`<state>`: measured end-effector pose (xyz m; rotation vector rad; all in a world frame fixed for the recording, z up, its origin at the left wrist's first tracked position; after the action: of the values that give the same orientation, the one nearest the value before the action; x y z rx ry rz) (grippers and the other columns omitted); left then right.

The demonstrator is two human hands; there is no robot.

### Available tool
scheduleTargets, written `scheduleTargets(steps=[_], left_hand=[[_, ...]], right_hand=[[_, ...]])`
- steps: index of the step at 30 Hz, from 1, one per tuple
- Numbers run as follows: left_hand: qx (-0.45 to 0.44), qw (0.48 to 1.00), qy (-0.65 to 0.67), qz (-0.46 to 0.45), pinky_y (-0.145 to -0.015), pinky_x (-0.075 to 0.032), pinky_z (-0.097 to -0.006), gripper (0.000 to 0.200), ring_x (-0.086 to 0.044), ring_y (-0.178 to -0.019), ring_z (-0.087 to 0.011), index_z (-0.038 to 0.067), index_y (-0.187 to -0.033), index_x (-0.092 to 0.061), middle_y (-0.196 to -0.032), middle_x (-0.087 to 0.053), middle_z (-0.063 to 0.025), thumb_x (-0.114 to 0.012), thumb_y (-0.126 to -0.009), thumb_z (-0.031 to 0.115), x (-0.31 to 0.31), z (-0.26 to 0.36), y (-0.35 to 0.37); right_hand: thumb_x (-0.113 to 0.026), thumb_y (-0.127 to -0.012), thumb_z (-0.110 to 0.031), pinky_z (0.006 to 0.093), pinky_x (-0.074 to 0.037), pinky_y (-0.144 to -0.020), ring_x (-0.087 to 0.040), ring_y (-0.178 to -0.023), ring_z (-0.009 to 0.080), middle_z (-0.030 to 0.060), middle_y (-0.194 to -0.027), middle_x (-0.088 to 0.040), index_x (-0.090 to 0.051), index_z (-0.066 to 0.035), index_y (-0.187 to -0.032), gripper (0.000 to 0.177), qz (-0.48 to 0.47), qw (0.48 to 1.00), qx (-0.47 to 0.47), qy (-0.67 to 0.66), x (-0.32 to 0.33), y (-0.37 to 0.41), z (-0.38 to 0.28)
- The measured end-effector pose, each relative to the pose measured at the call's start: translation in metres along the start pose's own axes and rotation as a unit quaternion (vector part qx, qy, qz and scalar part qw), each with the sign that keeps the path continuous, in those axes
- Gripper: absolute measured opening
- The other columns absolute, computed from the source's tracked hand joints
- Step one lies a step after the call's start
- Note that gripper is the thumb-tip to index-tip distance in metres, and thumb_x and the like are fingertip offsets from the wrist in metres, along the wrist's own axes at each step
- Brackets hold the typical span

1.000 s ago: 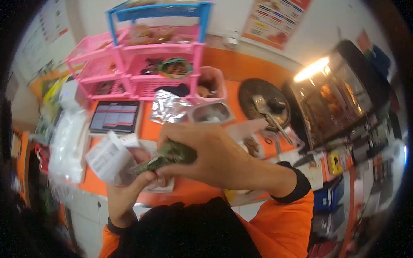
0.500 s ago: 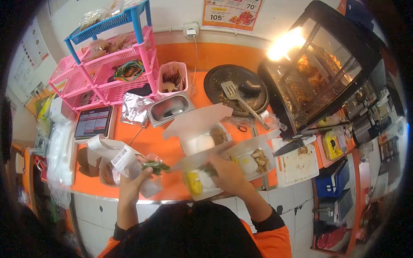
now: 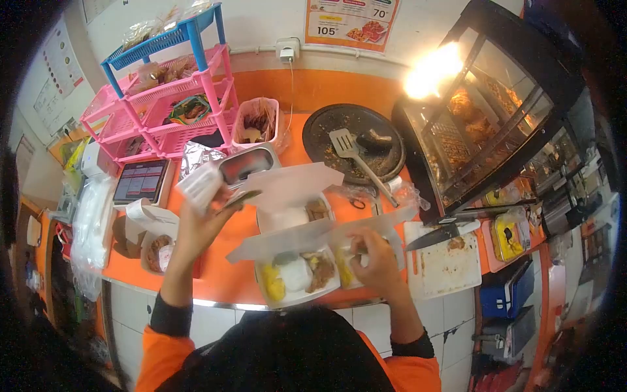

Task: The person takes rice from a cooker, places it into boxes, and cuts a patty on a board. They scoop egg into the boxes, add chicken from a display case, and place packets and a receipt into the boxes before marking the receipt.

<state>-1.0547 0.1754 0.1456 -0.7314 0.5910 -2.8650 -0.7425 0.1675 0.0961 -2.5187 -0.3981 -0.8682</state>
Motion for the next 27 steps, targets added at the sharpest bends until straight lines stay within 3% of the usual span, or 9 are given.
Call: scheduleTargets(steps=[2, 5, 11, 15, 18, 21, 23, 26, 27], left_hand=[[-0.09, 0.977, -0.181, -0.061, -0.069, -0.053, -0.0334, 0.033, -0.068, -0.08, -0.0229, 0.002, -0.108, -0.056, -0.094, -0.062, -0.01, -0.073, -0.08, 0.006, -0.03, 0.02, -0.028], [-0.194, 0.966, -0.171, -0.014, -0.065, -0.053, -0.0395, 0.028, -0.066, -0.076, -0.0312, 0.005, -0.107, -0.058, -0.1, -0.063, -0.0128, -0.068, -0.081, 0.011, -0.071, 0.025, -0.047], [-0.02, 0.933, -0.306, -0.187, -0.075, -0.05, -0.0488, 0.036, -0.062, -0.092, -0.0357, 0.008, -0.11, -0.056, -0.107, -0.062, -0.0129, -0.058, -0.075, 0.002, -0.136, -0.049, -0.05], [0.002, 0.895, -0.376, -0.24, -0.07, -0.053, -0.0431, 0.041, -0.066, -0.09, -0.0277, 0.009, -0.118, -0.054, -0.107, -0.062, -0.0128, -0.069, -0.082, 0.021, -0.135, -0.081, -0.027], [0.029, 0.943, -0.143, -0.3, -0.072, -0.054, -0.0375, 0.052, -0.063, -0.1, -0.0233, 0.009, -0.129, -0.049, -0.103, -0.062, -0.0113, -0.07, -0.085, 0.027, -0.109, -0.06, -0.032], [0.106, 0.976, 0.01, -0.189, -0.07, -0.055, -0.0333, 0.053, -0.066, -0.09, -0.0218, 0.008, -0.133, -0.047, -0.099, -0.062, -0.0106, -0.059, -0.093, 0.042, -0.043, -0.027, -0.046], [0.191, 0.942, 0.261, -0.089, -0.072, -0.054, -0.0318, 0.053, -0.067, -0.089, -0.0209, 0.007, -0.125, -0.052, -0.101, -0.063, -0.0125, -0.045, -0.097, 0.051, 0.005, -0.003, -0.035], [0.168, 0.875, 0.455, -0.001, -0.07, -0.055, -0.0328, 0.073, -0.068, -0.084, -0.0229, 0.006, -0.129, -0.046, -0.103, -0.064, -0.0141, -0.024, -0.095, 0.067, 0.059, 0.017, -0.02], [0.155, 0.857, 0.491, -0.011, -0.07, -0.055, -0.0335, 0.074, -0.068, -0.083, -0.024, 0.007, -0.136, -0.039, -0.104, -0.063, -0.0149, -0.025, -0.094, 0.067, 0.072, 0.013, -0.013]], right_hand=[[-0.061, -0.073, 0.006, 0.0327, -0.05, -0.077, -0.061, -0.09, 0.0237, 0.0097, -0.096, -0.061, -0.063, -0.003, -0.096, 0.025, -0.016, 0.997, -0.034, -0.066, 0.003, -0.005, 0.036], [-0.065, -0.074, 0.003, 0.0346, -0.049, -0.08, -0.058, -0.096, 0.0246, 0.0075, -0.096, -0.061, -0.066, -0.006, -0.089, 0.017, 0.011, 0.973, 0.124, 0.193, -0.01, -0.006, 0.043], [-0.066, -0.078, -0.004, 0.0381, -0.047, -0.082, -0.057, -0.097, 0.0269, 0.009, -0.099, -0.06, -0.069, -0.01, -0.094, 0.017, 0.088, 0.976, 0.023, 0.199, -0.008, 0.015, 0.069], [-0.071, -0.076, -0.002, 0.0373, -0.046, -0.077, -0.057, -0.09, 0.0273, 0.0099, -0.094, -0.06, -0.066, -0.006, -0.092, 0.017, 0.121, 0.984, -0.018, 0.131, 0.01, 0.014, 0.063], [-0.068, -0.079, 0.002, 0.0352, -0.046, -0.072, -0.058, -0.082, 0.0257, 0.0117, -0.09, -0.059, -0.063, -0.003, -0.092, 0.015, 0.147, 0.982, 0.024, 0.12, 0.03, -0.001, 0.046], [-0.067, -0.079, 0.004, 0.0328, -0.045, -0.068, -0.057, -0.077, 0.0244, 0.0115, -0.087, -0.059, -0.063, -0.002, -0.093, 0.015, 0.183, 0.973, 0.084, 0.117, 0.053, -0.032, 0.004], [-0.068, -0.076, 0.007, 0.0339, -0.046, -0.069, -0.059, -0.076, 0.0255, 0.0113, -0.085, -0.06, -0.064, -0.003, -0.092, 0.019, 0.176, 0.975, 0.116, 0.074, 0.053, -0.06, -0.03], [-0.068, -0.075, 0.007, 0.0342, -0.047, -0.069, -0.06, -0.076, 0.0251, 0.0103, -0.083, -0.061, -0.065, -0.003, -0.091, 0.02, 0.103, 0.977, 0.188, 0.009, 0.024, -0.107, -0.095], [-0.068, -0.075, 0.007, 0.0341, -0.047, -0.069, -0.06, -0.076, 0.0247, 0.0099, -0.083, -0.062, -0.065, -0.003, -0.091, 0.019, 0.07, 0.975, 0.213, -0.008, 0.009, -0.119, -0.117]])
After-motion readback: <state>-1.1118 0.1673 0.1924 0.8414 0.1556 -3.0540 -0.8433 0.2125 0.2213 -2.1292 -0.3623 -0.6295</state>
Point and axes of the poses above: each hand's wrist, its own y-axis away from the middle knuckle, its own x-axis out of the back of the hand, z = x × y, the point moved 9 cm from there along -y, towards the middle knuckle
